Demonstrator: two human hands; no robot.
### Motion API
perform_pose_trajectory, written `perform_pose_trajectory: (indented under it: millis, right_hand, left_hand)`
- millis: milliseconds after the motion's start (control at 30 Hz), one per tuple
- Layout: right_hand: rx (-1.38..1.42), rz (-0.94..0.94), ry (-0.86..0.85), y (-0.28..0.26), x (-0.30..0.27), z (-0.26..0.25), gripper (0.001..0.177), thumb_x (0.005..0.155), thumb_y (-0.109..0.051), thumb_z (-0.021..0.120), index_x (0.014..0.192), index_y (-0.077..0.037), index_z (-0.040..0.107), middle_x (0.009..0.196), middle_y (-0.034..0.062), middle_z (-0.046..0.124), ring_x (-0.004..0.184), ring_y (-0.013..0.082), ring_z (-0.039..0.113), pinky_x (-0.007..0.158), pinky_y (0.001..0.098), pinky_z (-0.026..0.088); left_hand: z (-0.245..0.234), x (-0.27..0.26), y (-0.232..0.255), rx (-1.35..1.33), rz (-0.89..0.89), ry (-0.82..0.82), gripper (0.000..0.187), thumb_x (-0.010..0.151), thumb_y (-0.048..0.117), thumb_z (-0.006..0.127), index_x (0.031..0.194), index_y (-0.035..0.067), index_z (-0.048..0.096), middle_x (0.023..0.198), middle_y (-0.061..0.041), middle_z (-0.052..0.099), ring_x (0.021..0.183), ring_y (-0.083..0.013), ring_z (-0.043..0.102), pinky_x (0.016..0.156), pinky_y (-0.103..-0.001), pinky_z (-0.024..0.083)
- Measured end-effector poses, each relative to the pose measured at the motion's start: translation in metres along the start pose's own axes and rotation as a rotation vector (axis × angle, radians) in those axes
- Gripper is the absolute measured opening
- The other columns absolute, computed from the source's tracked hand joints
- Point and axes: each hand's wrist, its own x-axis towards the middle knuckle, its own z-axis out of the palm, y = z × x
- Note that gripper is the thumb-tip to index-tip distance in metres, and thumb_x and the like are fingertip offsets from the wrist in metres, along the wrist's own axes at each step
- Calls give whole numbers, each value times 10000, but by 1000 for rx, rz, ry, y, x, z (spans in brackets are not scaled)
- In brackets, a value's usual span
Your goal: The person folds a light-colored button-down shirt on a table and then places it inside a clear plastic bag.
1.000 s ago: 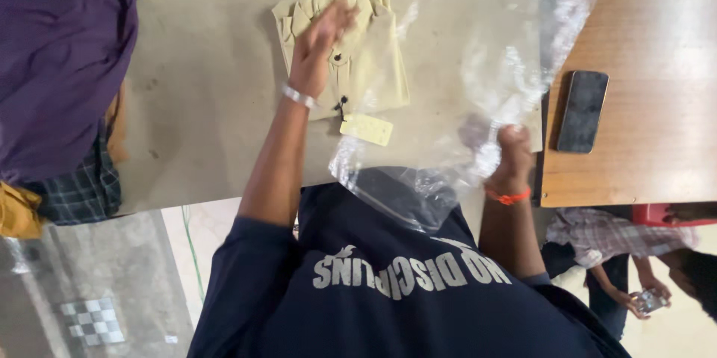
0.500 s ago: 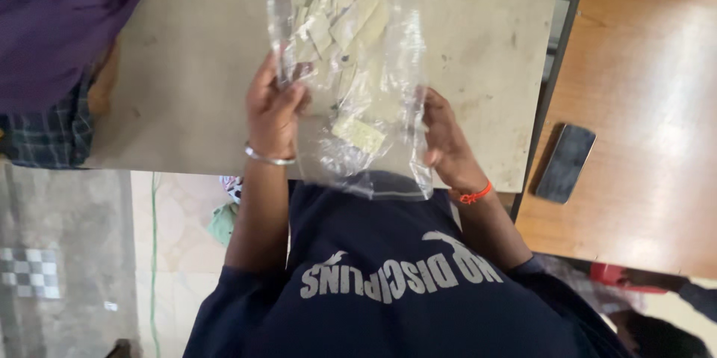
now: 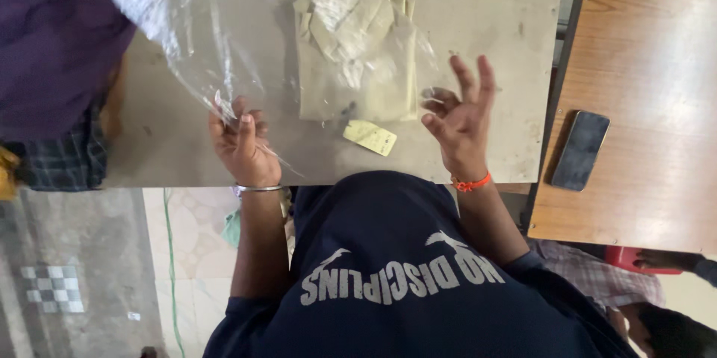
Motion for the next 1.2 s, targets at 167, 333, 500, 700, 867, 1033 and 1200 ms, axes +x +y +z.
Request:
perform_pose_trajectory:
  millis: [167, 333, 500, 700, 867, 1033, 1200]
  right_hand:
    - [84, 248, 37, 32, 2, 35, 1070, 933, 137, 639, 1641, -250, -63, 1614, 203, 292, 1216, 267, 634, 966, 355, 561]
    - [-44, 350, -92, 60, -3, 52, 940, 1011, 62, 604, 1682, -154, -18, 1331, 275, 602, 1067, 228, 642, 973, 332, 545]
    - [-192, 370, -55, 68, 1, 59, 855, 1023, 12, 615, 1662, -66, 52, 1279, 185, 648, 1060, 171, 634, 928, 309, 534]
    - [-55, 491, -78, 57, 8, 68, 776, 1004, -60, 610, 1628, -31, 150, 1152, 107, 692, 957, 174, 685, 833, 326, 572]
    - [-7, 470, -95, 60, 9, 69, 595, 1020, -73, 637, 1555, -8, 386, 1009, 74, 667, 890, 149, 657, 821, 317, 575]
    - [-315, 440, -87, 62, 9, 62, 291, 1028, -77, 612, 1305, 11, 632, 892, 17, 632, 755, 87, 596, 696, 267, 537]
    - [-496, 428, -193, 62, 11, 61, 228, 981, -87, 683, 1187, 11, 688, 865, -7, 649, 782, 49, 551, 691, 246, 494]
  left_hand:
    - [-19, 14, -16, -123, -342, 169, 551, 941, 36, 698, 1426, 131, 455, 1337, -57, 650, 1026, -172, 708, 821, -270, 581]
    - [-24, 8, -32, -151, -519, 57, 448, 979, 67, 675, 1397, 102, 517, 1272, -86, 680, 1008, -194, 719, 798, -295, 597]
    - [-34, 4, -28, -300, -717, -90, 282, 1047, 103, 665, 1306, -9, 658, 1147, -86, 735, 976, -171, 713, 804, -295, 591]
    - [-39, 5, -26, -383, -818, -88, 245, 1034, 104, 666, 1248, -7, 623, 1180, -98, 760, 905, -157, 708, 770, -296, 572]
    - [-35, -3, -20, 211, -650, -172, 478, 970, 174, 682, 1366, -13, 491, 1086, -124, 738, 838, -156, 702, 693, -272, 536]
    - [-63, -2, -18, 993, -66, -134, 590, 975, 157, 765, 1476, 129, 454, 1330, -120, 588, 1083, -219, 570, 863, -353, 496]
    - [-55, -1, 2, 1025, 266, 228, 1005, 859, 317, 843, 1575, -14, 221, 1531, -220, 360, 1333, -364, 456, 1015, -549, 456]
